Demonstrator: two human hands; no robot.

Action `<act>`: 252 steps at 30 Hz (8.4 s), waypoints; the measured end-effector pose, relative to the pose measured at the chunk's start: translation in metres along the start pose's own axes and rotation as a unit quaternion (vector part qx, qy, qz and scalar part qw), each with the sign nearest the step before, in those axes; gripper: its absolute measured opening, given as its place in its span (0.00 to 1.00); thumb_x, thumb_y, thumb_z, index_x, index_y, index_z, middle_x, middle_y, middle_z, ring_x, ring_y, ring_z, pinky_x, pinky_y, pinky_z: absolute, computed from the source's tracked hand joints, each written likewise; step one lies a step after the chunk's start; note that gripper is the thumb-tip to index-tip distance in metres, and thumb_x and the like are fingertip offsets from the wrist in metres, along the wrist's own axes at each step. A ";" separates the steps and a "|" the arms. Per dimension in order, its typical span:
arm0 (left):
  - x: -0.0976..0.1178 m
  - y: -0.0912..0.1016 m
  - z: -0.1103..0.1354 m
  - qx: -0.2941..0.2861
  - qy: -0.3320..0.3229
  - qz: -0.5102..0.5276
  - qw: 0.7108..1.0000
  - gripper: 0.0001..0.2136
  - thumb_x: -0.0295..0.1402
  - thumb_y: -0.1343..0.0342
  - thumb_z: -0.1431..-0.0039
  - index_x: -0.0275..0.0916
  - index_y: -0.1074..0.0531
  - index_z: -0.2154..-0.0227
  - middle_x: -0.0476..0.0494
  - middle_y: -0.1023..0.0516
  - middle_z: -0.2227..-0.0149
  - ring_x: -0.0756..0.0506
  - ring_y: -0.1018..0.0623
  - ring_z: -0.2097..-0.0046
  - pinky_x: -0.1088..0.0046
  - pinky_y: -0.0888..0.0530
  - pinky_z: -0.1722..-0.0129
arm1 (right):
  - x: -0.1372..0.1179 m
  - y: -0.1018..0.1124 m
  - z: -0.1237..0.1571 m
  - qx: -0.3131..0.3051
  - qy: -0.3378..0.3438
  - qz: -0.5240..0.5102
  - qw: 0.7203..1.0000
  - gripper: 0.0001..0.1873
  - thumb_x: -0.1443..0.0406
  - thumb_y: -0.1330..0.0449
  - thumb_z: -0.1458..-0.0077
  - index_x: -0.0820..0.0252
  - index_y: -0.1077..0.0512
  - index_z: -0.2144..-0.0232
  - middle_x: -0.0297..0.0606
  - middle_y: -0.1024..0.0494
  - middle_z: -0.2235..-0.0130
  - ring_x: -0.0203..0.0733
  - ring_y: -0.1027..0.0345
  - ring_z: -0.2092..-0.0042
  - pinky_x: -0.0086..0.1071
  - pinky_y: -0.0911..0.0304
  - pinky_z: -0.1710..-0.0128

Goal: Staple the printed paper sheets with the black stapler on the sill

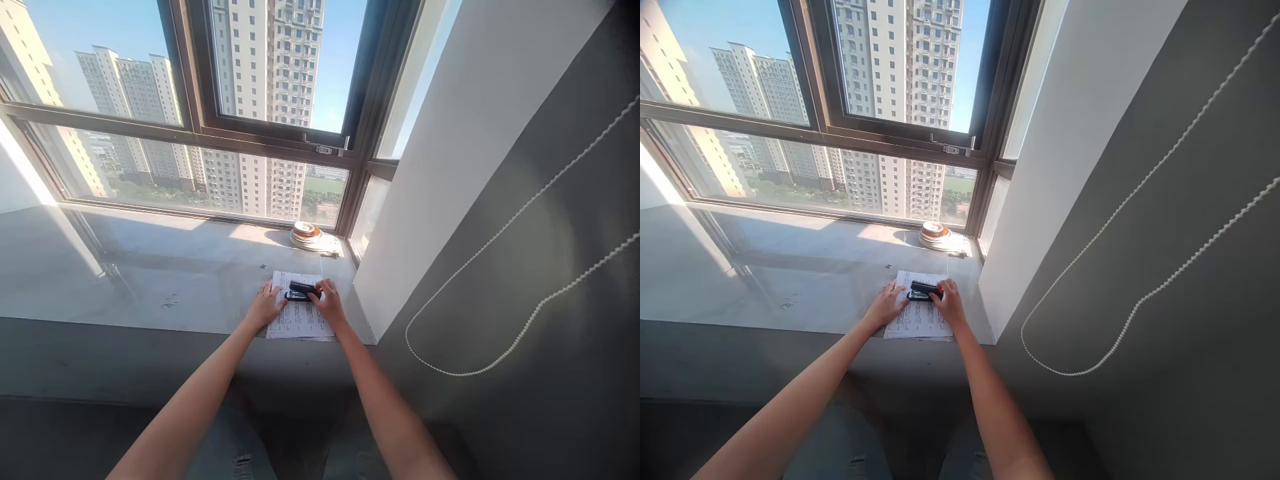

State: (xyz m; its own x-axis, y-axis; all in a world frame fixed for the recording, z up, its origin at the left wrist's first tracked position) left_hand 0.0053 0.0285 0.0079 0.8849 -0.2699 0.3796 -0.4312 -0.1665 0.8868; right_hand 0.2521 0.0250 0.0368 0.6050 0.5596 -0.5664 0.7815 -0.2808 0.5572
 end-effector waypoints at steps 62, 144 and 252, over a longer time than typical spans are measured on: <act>-0.033 0.031 0.001 0.143 0.112 0.279 0.943 0.18 0.32 0.42 0.44 0.39 0.19 0.51 0.35 0.25 0.39 0.34 0.28 0.36 0.55 0.29 0.37 | 0.022 0.047 0.045 0.013 -0.178 -0.036 0.983 0.16 0.57 0.47 0.38 0.52 0.25 0.52 0.41 0.22 0.49 0.54 0.33 0.45 0.49 0.38 0.43; -0.019 0.023 0.016 0.049 -0.036 0.356 0.932 0.18 0.42 0.47 0.35 0.37 0.25 0.48 0.34 0.21 0.44 0.37 0.24 0.41 0.54 0.29 0.37 | -0.032 -0.028 0.011 -0.021 -0.117 -0.059 0.991 0.12 0.59 0.35 0.45 0.50 0.26 0.57 0.35 0.19 0.57 0.49 0.27 0.55 0.37 0.35 0.57; -0.013 0.022 0.017 -0.014 -0.001 0.434 0.901 0.23 0.56 0.39 0.41 0.36 0.23 0.66 0.40 0.19 0.68 0.47 0.25 0.74 0.74 0.31 0.77 | -0.072 -0.032 0.020 0.004 -0.198 0.151 0.968 0.22 0.65 0.34 0.40 0.54 0.27 0.43 0.51 0.23 0.45 0.60 0.31 0.42 0.48 0.35 0.47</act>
State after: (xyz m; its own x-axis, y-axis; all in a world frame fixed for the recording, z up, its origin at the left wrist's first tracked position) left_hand -0.0188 0.0118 0.0179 0.2159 -0.2891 0.9326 -0.9560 0.1316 0.2621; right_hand 0.1865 -0.0216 0.0471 0.8162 0.1075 -0.5677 0.5596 -0.3921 0.7302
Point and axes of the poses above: each hand's wrist, its own z-axis away from the middle knuckle, its own y-axis out of the back of the hand, x = y × z, the point moved 3 cm from there along -z, towards the middle knuckle
